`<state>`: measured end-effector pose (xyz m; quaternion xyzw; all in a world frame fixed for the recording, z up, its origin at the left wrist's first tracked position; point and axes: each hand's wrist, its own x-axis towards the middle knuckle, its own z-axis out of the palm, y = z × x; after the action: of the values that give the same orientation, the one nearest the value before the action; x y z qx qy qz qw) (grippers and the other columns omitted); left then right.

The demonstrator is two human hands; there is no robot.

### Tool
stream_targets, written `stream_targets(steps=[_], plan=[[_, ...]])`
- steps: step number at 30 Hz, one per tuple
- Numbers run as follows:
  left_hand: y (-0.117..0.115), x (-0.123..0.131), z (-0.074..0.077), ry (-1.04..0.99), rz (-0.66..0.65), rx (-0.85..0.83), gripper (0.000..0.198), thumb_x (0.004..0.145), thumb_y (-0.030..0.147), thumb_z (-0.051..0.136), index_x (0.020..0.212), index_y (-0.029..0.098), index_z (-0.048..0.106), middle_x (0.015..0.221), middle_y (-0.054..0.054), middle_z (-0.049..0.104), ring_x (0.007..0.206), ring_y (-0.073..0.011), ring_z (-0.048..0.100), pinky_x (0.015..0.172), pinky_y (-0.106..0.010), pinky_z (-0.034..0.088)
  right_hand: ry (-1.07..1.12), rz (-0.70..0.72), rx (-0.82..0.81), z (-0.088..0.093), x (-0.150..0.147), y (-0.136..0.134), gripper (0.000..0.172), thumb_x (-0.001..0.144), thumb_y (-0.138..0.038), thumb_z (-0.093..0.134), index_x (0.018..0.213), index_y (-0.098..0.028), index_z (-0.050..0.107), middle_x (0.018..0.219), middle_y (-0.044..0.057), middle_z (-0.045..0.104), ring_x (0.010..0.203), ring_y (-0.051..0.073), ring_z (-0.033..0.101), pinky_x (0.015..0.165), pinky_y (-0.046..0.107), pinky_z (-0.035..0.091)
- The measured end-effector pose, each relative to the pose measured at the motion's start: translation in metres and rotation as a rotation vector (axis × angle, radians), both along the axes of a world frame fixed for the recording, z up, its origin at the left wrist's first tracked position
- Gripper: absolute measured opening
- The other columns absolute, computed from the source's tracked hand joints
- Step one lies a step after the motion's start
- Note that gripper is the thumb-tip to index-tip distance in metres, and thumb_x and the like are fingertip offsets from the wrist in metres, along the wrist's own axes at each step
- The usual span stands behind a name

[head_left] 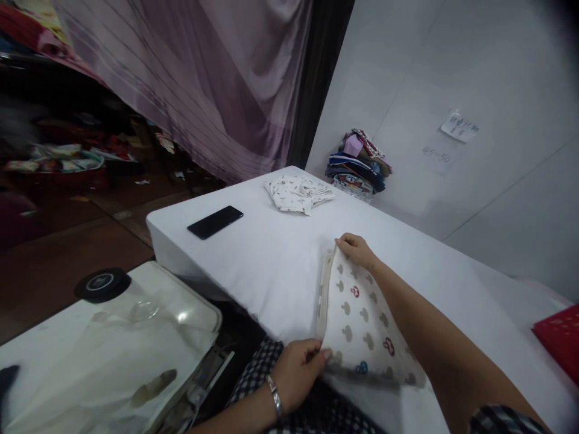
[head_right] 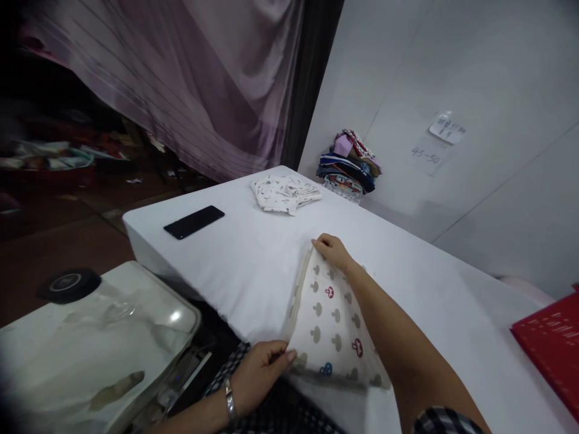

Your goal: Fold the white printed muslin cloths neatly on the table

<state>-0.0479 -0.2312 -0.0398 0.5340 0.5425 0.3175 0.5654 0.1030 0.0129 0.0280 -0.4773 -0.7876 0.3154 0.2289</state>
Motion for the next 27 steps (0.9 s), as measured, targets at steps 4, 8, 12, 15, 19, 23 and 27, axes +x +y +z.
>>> stream_targets(steps=[4, 8, 12, 15, 19, 23, 27], plan=[[-0.001, 0.001, 0.002, -0.006, 0.005, 0.023, 0.042, 0.079, 0.055, 0.042, 0.061, 0.017, 0.049, 0.057, 0.004, 0.033, 0.059, -0.0113, 0.032, 0.053, -0.023, 0.024, -0.117, 0.043, -0.064, 0.006, 0.003, 0.002, 0.044, 0.078, -0.062, 0.045, 0.064, -0.021, 0.043, 0.051, -0.006, 0.039, 0.048, 0.01, 0.037, 0.048, 0.023, 0.032], [0.0, 0.001, 0.006, 0.038, 0.008, 0.034, 0.041, 0.079, 0.053, 0.041, 0.06, 0.017, 0.047, 0.056, 0.004, 0.033, 0.059, -0.0113, 0.033, 0.053, -0.024, 0.023, -0.393, -0.01, 0.141, -0.004, -0.011, 0.008, 0.038, 0.085, -0.055, 0.041, 0.072, -0.021, 0.053, 0.064, 0.0, 0.056, 0.059, 0.014, 0.049, 0.056, 0.024, 0.035], [0.002, 0.001, 0.009, 0.08, 0.021, 0.041, 0.04, 0.079, 0.051, 0.041, 0.058, 0.018, 0.044, 0.055, 0.005, 0.032, 0.057, -0.0108, 0.033, 0.054, -0.024, 0.023, -0.498, -0.016, 0.198, -0.02, -0.026, 0.008, 0.03, 0.087, -0.046, 0.044, 0.08, -0.021, 0.058, 0.077, 0.005, 0.064, 0.071, 0.018, 0.055, 0.062, 0.025, 0.036], [0.002, 0.002, 0.009, 0.089, 0.034, 0.041, 0.039, 0.079, 0.051, 0.042, 0.058, 0.017, 0.044, 0.054, 0.005, 0.032, 0.057, -0.0107, 0.033, 0.054, -0.024, 0.023, -0.519, -0.012, 0.215, -0.023, -0.03, 0.007, 0.032, 0.088, -0.047, 0.043, 0.083, -0.02, 0.059, 0.08, 0.007, 0.065, 0.075, 0.019, 0.057, 0.066, 0.027, 0.037], [0.0, 0.002, 0.007, 0.045, 0.034, 0.046, 0.04, 0.08, 0.052, 0.042, 0.06, 0.017, 0.046, 0.055, 0.005, 0.032, 0.057, -0.0105, 0.032, 0.053, -0.024, 0.023, -0.502, -0.011, 0.277, -0.013, -0.023, 0.002, 0.035, 0.089, -0.046, 0.041, 0.095, -0.018, 0.061, 0.099, 0.009, 0.065, 0.094, 0.021, 0.057, 0.083, 0.031, 0.038], [-0.001, 0.003, 0.004, 0.003, 0.042, 0.062, 0.042, 0.081, 0.053, 0.039, 0.057, 0.018, 0.041, 0.054, 0.006, 0.028, 0.056, -0.0101, 0.03, 0.053, -0.024, 0.022, -0.403, -0.044, 0.4, -0.008, -0.011, -0.027, 0.046, 0.092, -0.045, 0.032, 0.122, -0.016, 0.051, 0.128, 0.012, 0.053, 0.12, 0.022, 0.044, 0.102, 0.038, 0.027], [0.001, 0.003, 0.002, 0.025, 0.056, 0.082, 0.042, 0.08, 0.052, 0.038, 0.055, 0.018, 0.039, 0.053, 0.006, 0.027, 0.055, -0.0101, 0.029, 0.053, -0.025, 0.022, -0.469, -0.054, 0.334, -0.023, -0.009, -0.068, 0.056, 0.092, -0.05, 0.028, 0.137, -0.017, 0.037, 0.144, 0.012, 0.035, 0.136, 0.025, 0.023, 0.108, 0.048, 0.015]])
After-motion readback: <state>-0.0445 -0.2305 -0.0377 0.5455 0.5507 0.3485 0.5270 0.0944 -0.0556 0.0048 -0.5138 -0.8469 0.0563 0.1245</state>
